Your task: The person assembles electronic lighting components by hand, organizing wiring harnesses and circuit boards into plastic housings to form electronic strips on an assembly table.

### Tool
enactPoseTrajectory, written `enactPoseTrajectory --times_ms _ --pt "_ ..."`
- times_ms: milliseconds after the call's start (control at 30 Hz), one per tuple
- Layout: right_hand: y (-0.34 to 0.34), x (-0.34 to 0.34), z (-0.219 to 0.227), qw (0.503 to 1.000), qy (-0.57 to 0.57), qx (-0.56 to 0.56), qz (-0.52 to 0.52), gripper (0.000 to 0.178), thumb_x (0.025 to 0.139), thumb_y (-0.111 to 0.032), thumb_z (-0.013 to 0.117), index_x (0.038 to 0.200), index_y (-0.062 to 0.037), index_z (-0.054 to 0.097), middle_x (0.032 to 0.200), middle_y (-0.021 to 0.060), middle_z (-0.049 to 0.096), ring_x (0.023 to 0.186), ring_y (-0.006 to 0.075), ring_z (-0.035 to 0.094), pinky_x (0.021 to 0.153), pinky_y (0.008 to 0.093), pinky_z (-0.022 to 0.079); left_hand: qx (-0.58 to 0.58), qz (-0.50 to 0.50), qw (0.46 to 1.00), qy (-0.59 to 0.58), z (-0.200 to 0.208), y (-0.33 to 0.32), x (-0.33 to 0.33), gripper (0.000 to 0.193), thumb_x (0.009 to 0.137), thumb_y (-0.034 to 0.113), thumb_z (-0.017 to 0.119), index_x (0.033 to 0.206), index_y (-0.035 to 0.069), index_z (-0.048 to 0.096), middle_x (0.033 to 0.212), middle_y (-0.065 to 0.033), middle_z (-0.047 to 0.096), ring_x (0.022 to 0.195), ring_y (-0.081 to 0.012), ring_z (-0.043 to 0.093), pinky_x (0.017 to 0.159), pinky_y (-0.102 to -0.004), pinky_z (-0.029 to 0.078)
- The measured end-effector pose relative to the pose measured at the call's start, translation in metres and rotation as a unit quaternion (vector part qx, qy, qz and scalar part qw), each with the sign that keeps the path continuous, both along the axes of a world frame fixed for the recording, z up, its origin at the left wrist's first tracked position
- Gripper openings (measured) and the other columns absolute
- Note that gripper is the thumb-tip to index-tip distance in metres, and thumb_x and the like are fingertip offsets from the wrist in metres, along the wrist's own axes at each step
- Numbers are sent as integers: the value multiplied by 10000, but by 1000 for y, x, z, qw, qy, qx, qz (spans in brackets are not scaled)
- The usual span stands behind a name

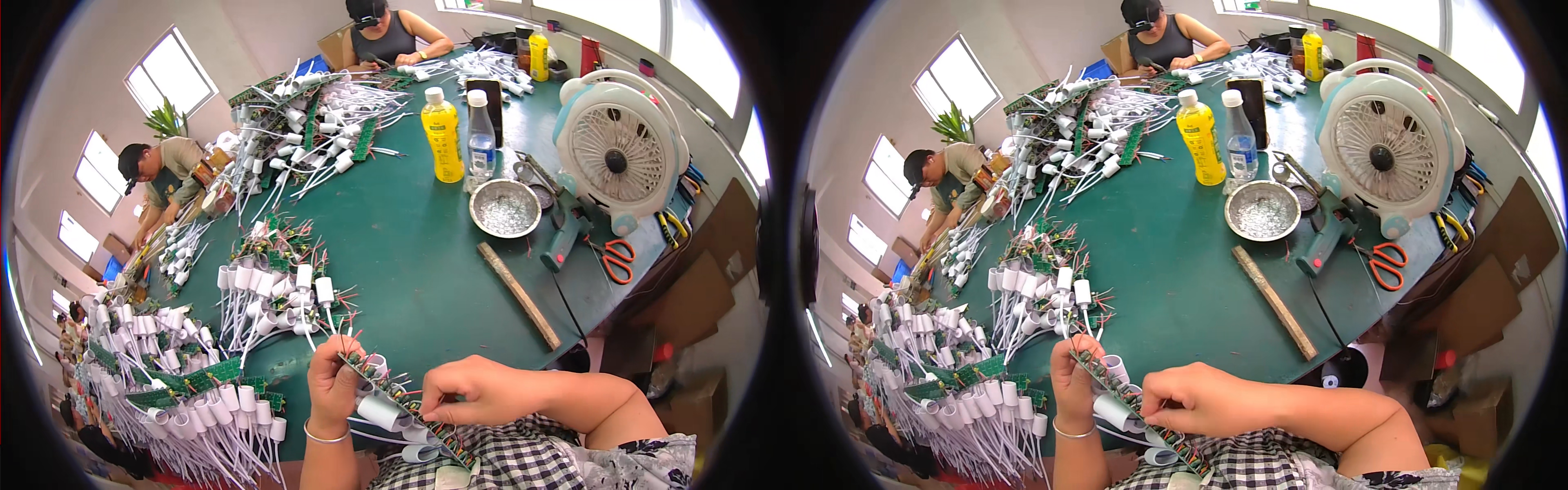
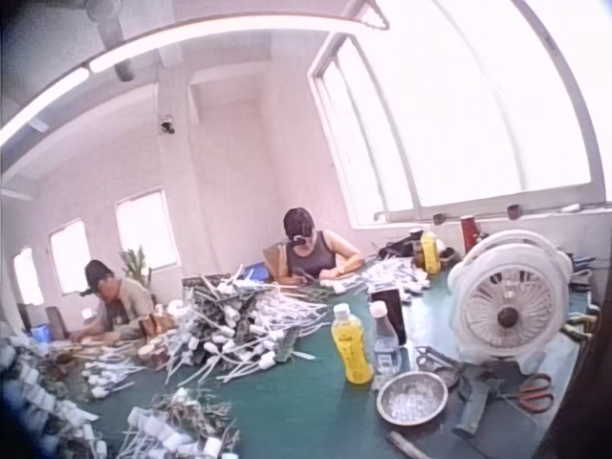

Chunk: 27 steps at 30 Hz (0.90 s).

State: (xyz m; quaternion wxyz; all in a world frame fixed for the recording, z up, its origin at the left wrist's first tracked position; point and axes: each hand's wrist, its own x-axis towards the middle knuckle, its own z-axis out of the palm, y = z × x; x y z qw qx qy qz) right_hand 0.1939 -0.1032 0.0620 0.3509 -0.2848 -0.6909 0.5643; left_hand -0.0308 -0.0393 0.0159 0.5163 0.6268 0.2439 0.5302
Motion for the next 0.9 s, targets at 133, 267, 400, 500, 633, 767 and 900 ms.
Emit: enactPoseTrajectory --times_ms 133,267,400,500,633,767,900 --pt "-13 23 3 976 205 -31 -62 52 869 -37 588 862 -12 543 866 69 589 701 115 578 621 244 473 2 5 1000 14 -3 3 -4 197 893 171 582 1013 35 504 875 -87 520 756 -103 482 631 -189 414" --pt "-15 29 -29 956 261 -118 -66 294 867 -134 608 1102 -18 475 961 54 540 809 117 560 691 257 481 -26 7 999 19 -7 1 -3 261 891 212 594 1053 25 509 859 -75 538 740 -83 496 629 -192 423" --pt "-30 -8 -53 953 182 -239 -35 459 809 -237 686 1150 -39 450 1041 53 541 902 120 537 730 254 452 -64 8 997 53 -10 4 0 312 887 233 612 1087 6 534 915 -21 550 797 -76 504 709 -217 427" --pt "-29 -15 -45 978 106 -164 -79 365 809 -182 690 1072 -32 487 980 64 568 822 122 559 668 251 451 -64 30 993 97 -5 4 4 343 884 257 617 1104 7 535 915 -5 549 800 -65 501 715 -212 426" --pt "-27 3 -23 984 87 -12 -153 162 845 -88 645 908 -28 508 813 63 566 652 107 541 591 241 436 -54 19 995 83 -7 4 0 306 890 253 603 1072 22 518 892 -27 561 799 -71 520 712 -206 441" --pt "-22 28 -23 899 400 -92 -153 85 905 -68 547 956 -27 492 862 67 559 720 99 547 620 251 464 -15 -1 999 -41 -11 3 1 221 868 194 626 967 23 526 900 -36 513 787 -128 492 721 -239 432" --pt "-34 5 -58 969 208 -132 27 504 979 -380 367 1286 18 407 1190 117 490 1154 211 453 995 342 345 76 22 994 -69 -15 9 7 193 838 176 649 900 51 516 788 -67 547 749 -176 485 670 -266 392"
